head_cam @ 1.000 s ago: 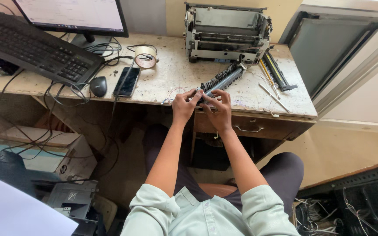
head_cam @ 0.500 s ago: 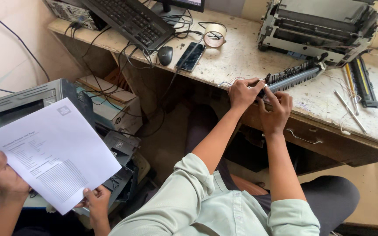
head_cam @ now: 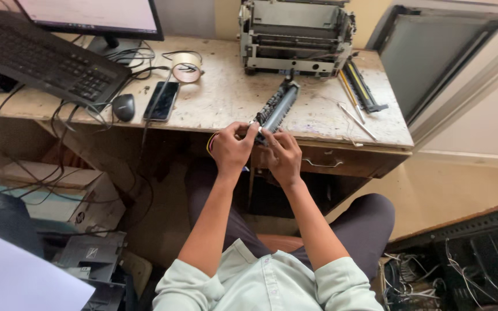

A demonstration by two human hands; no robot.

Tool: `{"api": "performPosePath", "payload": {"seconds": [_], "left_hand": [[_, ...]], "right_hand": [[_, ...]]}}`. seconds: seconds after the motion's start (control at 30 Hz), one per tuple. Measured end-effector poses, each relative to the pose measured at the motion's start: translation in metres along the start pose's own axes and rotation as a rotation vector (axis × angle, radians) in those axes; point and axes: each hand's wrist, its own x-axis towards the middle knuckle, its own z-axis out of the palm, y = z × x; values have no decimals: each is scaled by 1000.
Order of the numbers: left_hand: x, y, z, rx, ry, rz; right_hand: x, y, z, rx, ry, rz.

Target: The person disassembles a printer drum unit, removes a small circuit board, and reattaches wires. They then place a yellow toner cartridge into the drum housing and use a yellow-handled screwdriver to secure it.

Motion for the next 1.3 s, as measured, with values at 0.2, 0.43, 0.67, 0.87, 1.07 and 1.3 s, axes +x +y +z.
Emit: {"api": "performPosePath", "payload": {"seconds": [0.2, 0.43, 0.67, 0.87, 1.07, 1.3], "left_hand": [[-2, 20, -42, 22, -203, 400], [22, 21, -81, -137, -617, 289], [69, 9, -83, -181, -70, 783], [49, -32, 13, 223, -312, 1173], [36, -17, 33, 97, -259, 1165], [21, 4, 36, -253, -323, 1189]], "right_hand": [[12, -4, -39, 288, -78, 82], [15, 16, -72, 313, -122, 85], [13, 25, -79, 384, -65, 180], [16, 23, -75, 344, -117, 130], [19, 23, -81, 439, -138, 135], [32, 24, -96, 493, -207, 102]]}}
